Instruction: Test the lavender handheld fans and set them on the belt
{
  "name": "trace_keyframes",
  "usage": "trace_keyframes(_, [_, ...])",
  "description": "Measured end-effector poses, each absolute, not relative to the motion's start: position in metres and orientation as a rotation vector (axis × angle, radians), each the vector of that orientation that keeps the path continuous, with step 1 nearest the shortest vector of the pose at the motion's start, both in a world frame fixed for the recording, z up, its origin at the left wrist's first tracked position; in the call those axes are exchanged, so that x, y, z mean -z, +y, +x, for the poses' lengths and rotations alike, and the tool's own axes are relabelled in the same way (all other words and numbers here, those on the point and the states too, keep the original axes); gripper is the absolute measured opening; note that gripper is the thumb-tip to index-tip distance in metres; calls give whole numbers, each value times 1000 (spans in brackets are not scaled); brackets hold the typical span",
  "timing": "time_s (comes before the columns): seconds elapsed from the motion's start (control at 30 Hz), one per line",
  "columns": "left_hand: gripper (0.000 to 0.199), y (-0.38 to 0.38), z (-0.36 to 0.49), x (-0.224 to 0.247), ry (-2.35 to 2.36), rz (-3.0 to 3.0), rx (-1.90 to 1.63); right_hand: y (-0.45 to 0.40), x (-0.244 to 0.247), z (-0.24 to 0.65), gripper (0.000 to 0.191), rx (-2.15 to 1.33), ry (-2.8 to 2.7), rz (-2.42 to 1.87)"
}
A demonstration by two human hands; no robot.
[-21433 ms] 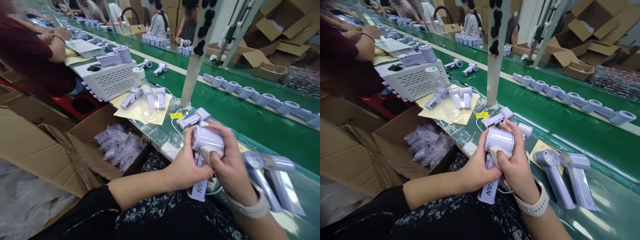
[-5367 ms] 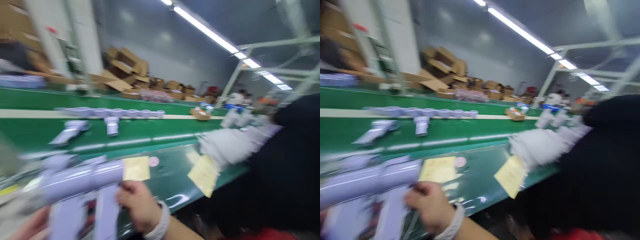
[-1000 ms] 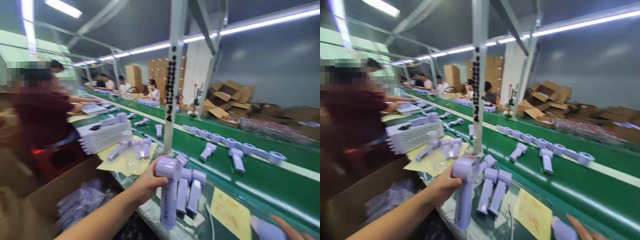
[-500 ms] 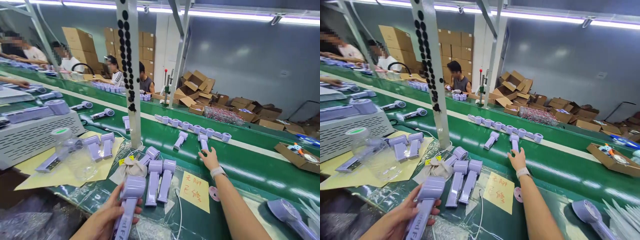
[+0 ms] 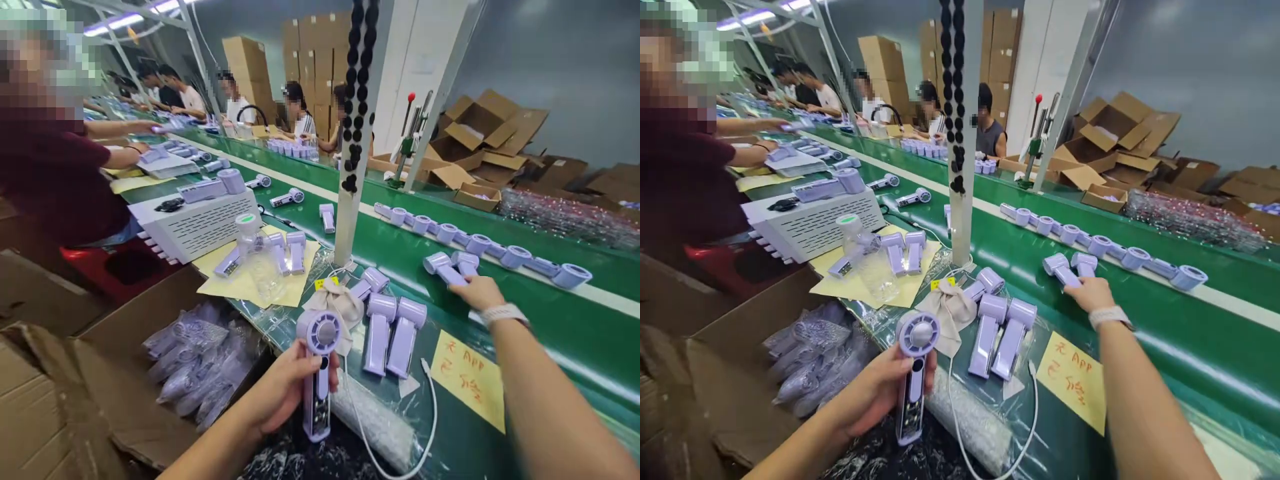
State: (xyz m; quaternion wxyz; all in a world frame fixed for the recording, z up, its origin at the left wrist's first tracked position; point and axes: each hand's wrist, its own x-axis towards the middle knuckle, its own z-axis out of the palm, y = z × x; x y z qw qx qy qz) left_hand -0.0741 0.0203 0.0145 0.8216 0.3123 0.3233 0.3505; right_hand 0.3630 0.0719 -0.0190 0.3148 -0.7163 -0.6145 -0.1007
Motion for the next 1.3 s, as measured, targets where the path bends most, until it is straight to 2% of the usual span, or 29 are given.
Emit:
trace_keyframes(0.13, [35, 32, -78, -4, 676, 593, -722, -34, 21, 342, 50, 140, -1581, -2248])
trace_keyframes(0.27, [45, 40, -70, 8, 634, 567, -697, -129, 59, 279, 71, 214, -1366, -2498])
trace_keyframes(0.33, [49, 39, -67, 11, 581, 525, -725, -150, 60, 260, 73, 202, -1359, -2550])
trace_keyframes(0.47, [47, 30, -74, 11, 614, 553, -752, -114, 0, 234, 64, 448, -1601, -2325])
trace_keyframes(0.57, [44, 19, -87, 6, 637, 632, -813, -36, -41, 190, 40, 355, -1833, -1810])
trace_keyframes(0.63, [40, 10, -95, 1, 617, 656, -878, 21, -42, 150, 28, 150, -2081, -1630])
trace_keyframes(0.7, [38, 1, -104, -2, 600, 669, -921, 67, -27, 114, 22, 91, -2150, -1598])
trace_keyframes(0.8, [38, -8, -115, -1, 611, 690, -936, 100, -8, 88, 26, 68, -2152, -1551])
trace_keyframes(0.87, [40, -9, -119, 2, 607, 700, -928, 99, -14, 92, 29, 73, -2111, -1512])
trace_keyframes(1.0, [44, 0, -114, 3, 576, 720, -916, 59, -61, 122, 29, 78, -1969, -1492])
trace_keyframes(1.1, [52, 5, -96, -5, 546, 731, -860, 15, -87, 124, 21, -53, -1866, -1487])
trace_keyframes(1.2, [63, -1, -73, -17, 571, 779, -717, -15, -82, 105, 10, -309, -1758, -1340])
trace_keyframes(1.23, [65, -6, -66, -20, 597, 810, -688, -20, -75, 98, 16, -382, -1708, -1304])
trace_keyframes(1.3, [64, -15, -54, -25, 650, 871, -702, -24, -61, 91, 43, -490, -1601, -1282])
